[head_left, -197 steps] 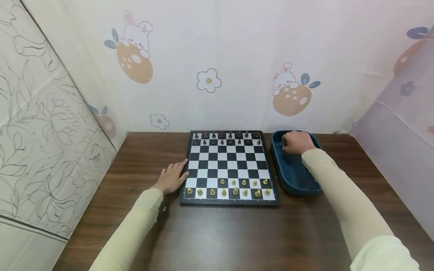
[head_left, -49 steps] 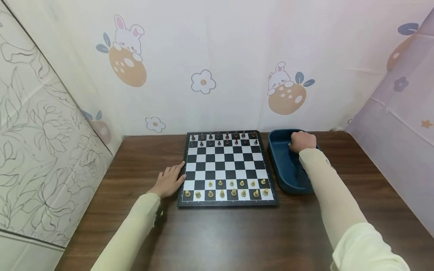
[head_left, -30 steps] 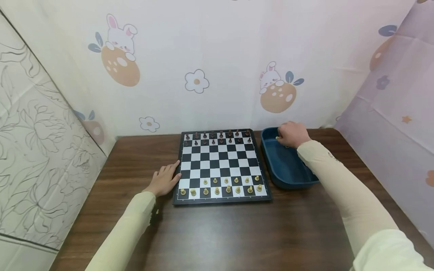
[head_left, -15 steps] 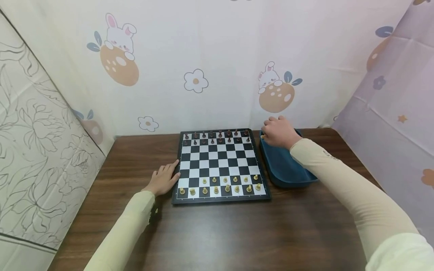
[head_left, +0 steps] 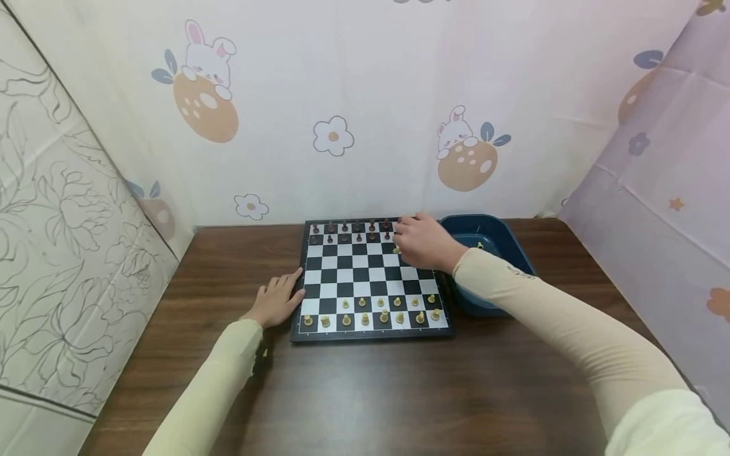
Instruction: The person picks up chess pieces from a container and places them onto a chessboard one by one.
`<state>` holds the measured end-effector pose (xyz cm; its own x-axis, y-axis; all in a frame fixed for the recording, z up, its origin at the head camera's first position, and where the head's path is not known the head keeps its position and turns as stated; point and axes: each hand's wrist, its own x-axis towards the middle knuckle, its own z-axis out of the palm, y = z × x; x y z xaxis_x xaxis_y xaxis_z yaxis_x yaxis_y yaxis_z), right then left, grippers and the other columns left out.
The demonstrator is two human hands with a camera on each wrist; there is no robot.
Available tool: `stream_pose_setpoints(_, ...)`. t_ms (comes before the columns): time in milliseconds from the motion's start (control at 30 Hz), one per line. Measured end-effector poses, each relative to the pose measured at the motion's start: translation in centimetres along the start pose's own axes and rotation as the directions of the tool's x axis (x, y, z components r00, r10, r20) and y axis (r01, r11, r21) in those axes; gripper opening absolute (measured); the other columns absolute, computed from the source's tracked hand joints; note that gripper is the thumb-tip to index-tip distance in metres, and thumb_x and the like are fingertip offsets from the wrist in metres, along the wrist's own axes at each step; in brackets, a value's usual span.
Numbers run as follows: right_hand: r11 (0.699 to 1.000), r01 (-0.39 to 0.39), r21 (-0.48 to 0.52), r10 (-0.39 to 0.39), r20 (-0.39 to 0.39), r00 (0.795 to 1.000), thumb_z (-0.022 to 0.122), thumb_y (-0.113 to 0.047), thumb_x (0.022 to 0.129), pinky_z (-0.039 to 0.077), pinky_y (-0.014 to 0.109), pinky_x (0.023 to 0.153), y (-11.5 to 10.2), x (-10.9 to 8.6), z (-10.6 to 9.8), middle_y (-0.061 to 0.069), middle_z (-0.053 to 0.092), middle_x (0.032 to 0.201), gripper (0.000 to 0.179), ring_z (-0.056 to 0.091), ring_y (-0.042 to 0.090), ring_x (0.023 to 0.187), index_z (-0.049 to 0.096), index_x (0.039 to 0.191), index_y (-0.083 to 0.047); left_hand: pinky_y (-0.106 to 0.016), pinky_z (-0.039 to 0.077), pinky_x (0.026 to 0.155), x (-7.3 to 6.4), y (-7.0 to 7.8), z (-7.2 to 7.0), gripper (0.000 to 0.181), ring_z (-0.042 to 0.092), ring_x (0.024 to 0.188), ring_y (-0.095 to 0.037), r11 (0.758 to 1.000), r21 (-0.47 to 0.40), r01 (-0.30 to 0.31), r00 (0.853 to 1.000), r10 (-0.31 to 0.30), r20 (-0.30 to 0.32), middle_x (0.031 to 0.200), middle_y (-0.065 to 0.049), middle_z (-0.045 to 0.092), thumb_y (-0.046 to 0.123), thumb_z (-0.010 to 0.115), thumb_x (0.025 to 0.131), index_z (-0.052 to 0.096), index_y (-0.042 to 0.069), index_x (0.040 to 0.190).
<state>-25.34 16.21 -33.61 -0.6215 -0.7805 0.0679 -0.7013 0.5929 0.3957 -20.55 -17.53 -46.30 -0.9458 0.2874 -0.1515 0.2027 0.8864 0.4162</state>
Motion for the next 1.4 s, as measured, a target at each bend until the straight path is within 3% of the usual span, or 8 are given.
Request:
stream_pose_setpoints(133, 0.993, 0.118, -0.016, -0.118, -0.020, 0.993, 0.069, -0.024, 0.082, 0.045, 0.037, 0.074, -2.8, 1.6, -0.8, 0.002, 0.066, 0.091, 0.015, 0.057, 0.020, 0.084, 0.073, 0.092, -0.013, -0.060, 0.022, 0.099, 0.0, 0.0, 0.0, 0.062, 0.030, 0.132, -0.037, 1.000, 0.001, 0.011, 1.000, -0.011, 0.000, 0.151, -0.017, 0.031, 0.041, 0.036, 0.101, 0.018, 0.013, 0.153)
stream_pose_setpoints(333, 0.962, 0.274, -0.010, -0.274, -0.071, 0.959, 0.065, -0.026, 0.086, 0.044, 0.033, 0.073, -6.8, 4.1, -1.3, 0.000, 0.066, 0.092, 0.016, 0.056, 0.017, 0.084, 0.073, 0.093, -0.014, -0.059, 0.024, 0.097, -0.1, 0.0, 0.0, 0.062, 0.032, 0.130, -0.037, 1.000, 0.000, 0.009, 1.000, -0.009, -0.011, 0.150, -0.017, 0.032, 0.040, 0.037, 0.101, 0.020, 0.012, 0.153)
stream_pose_setpoints(667, 0.924, 0.380, -0.030, -0.381, -0.047, 0.923, 0.062, -0.027, 0.089, 0.046, 0.033, 0.079, -11.4, 7.0, 0.0, -0.001, 0.068, 0.102, 0.020, 0.057, 0.016, 0.092, 0.074, 0.101, -0.017, -0.062, 0.020, 0.101, 0.0, 0.1, 0.2, 0.062, 0.031, 0.131, -0.038, 1.000, -0.016, 0.019, 1.000, -0.019, 0.000, 0.149, -0.018, 0.033, 0.041, 0.037, 0.100, 0.021, 0.013, 0.153)
stream_pose_setpoints(833, 0.919, 0.395, -0.013, -0.395, -0.021, 0.919, 0.061, -0.027, 0.091, 0.046, 0.035, 0.085, -12.2, 7.6, 0.5, -0.001, 0.068, 0.104, 0.021, 0.057, 0.016, 0.094, 0.074, 0.104, -0.017, -0.061, 0.021, 0.101, 0.1, 0.1, 0.3, 0.062, 0.031, 0.131, -0.037, 1.000, -0.005, 0.028, 1.000, -0.028, -0.005, 0.149, -0.017, 0.033, 0.041, 0.038, 0.100, 0.020, 0.014, 0.153)
stream_pose_setpoints(1133, 0.911, 0.413, -0.012, -0.413, 0.007, 0.911, 0.061, -0.028, 0.092, 0.045, 0.035, 0.083, -12.5, 7.6, 1.1, -0.002, 0.068, 0.102, 0.021, 0.056, 0.015, 0.093, 0.073, 0.104, -0.017, -0.059, 0.023, 0.100, 0.2, 0.6, 0.2, 0.061, 0.032, 0.130, -0.036, 1.000, 0.005, 0.030, 0.999, -0.030, -0.010, 0.150, -0.016, 0.033, 0.040, 0.038, 0.101, 0.020, 0.014, 0.153)
stream_pose_setpoints(1267, 0.919, 0.393, -0.004, -0.393, 0.000, 0.919, 0.064, -0.028, 0.088, 0.045, 0.035, 0.083, -11.6, 7.3, 1.2, -0.001, 0.067, 0.104, 0.022, 0.057, 0.016, 0.094, 0.072, 0.105, -0.017, -0.059, 0.022, 0.101, 0.1, 0.8, 0.1, 0.061, 0.031, 0.131, -0.036, 0.999, 0.001, 0.033, 0.999, -0.033, 0.001, 0.150, -0.016, 0.033, 0.040, 0.038, 0.101, 0.020, 0.013, 0.153)
stream_pose_setpoints(1400, 0.941, 0.338, 0.002, -0.338, 0.015, 0.941, 0.066, -0.025, 0.084, 0.045, 0.034, 0.081, -9.5, 6.7, 0.9, -0.001, 0.066, 0.101, 0.020, 0.057, 0.017, 0.093, 0.072, 0.101, -0.016, -0.060, 0.022, 0.101, -0.2, 0.5, -0.1, 0.061, 0.031, 0.131, -0.037, 0.999, -0.008, 0.033, 0.999, -0.033, -0.003, 0.150, -0.017, 0.032, 0.039, 0.038, 0.101, 0.020, 0.012, 0.153)
